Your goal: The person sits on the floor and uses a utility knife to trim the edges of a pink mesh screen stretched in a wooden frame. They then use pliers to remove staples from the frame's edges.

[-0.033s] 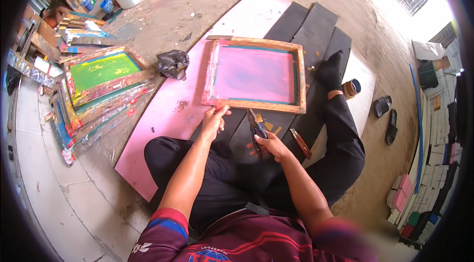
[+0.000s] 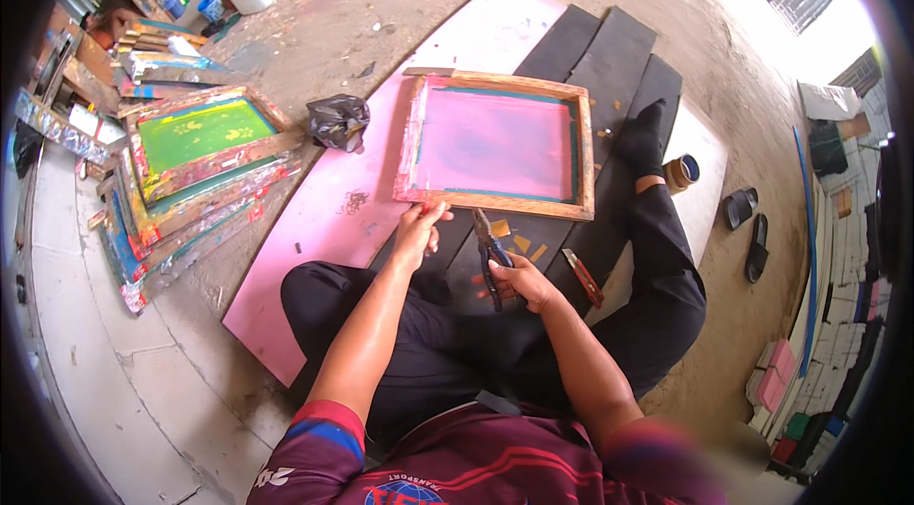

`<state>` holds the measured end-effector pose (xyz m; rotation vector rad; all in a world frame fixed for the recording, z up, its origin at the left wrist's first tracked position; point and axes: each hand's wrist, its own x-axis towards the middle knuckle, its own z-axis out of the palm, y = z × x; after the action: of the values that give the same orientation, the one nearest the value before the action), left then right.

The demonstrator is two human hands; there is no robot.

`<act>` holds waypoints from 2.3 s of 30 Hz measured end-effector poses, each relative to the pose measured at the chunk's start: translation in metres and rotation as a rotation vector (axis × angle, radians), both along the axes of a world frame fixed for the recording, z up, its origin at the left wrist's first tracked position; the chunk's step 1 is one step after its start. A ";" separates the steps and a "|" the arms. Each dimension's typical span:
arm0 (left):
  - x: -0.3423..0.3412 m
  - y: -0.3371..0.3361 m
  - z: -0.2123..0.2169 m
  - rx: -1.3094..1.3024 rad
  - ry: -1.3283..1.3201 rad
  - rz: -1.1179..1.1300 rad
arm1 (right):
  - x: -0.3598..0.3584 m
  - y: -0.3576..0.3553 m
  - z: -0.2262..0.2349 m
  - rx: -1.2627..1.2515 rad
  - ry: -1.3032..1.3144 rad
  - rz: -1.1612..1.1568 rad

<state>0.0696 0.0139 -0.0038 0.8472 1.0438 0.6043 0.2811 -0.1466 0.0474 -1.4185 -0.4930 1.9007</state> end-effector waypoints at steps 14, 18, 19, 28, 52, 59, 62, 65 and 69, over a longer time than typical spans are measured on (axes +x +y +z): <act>-0.074 0.050 0.042 -0.092 0.187 0.080 | -0.078 0.088 -0.006 0.155 -0.061 0.362; -0.093 0.063 0.045 -0.087 0.279 0.109 | -0.092 0.107 -0.002 0.163 -0.080 0.403; -0.093 0.064 0.036 -0.062 0.290 0.136 | -0.092 0.112 -0.004 0.165 -0.074 0.434; -0.067 0.049 0.023 0.048 0.360 0.199 | -0.058 0.081 -0.003 0.243 -0.259 0.376; -0.013 0.011 -0.023 0.374 0.630 -0.081 | 0.121 0.016 0.014 0.036 -0.931 0.446; -0.006 0.008 -0.028 0.436 0.584 -0.091 | 0.121 0.025 0.027 0.096 -1.251 0.643; -0.002 0.007 -0.032 0.447 0.567 -0.116 | 0.122 0.031 0.031 0.083 -1.330 0.714; 0.004 0.008 -0.027 0.428 0.616 -0.157 | 0.123 0.035 0.027 0.140 -1.398 0.729; 0.004 0.007 -0.025 0.445 0.635 -0.176 | 0.114 0.053 0.042 -0.076 -1.404 0.854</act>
<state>0.0736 0.0207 -0.0291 1.5710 1.4051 0.4265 0.3954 -0.0935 0.0895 -2.7437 -1.8967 1.0565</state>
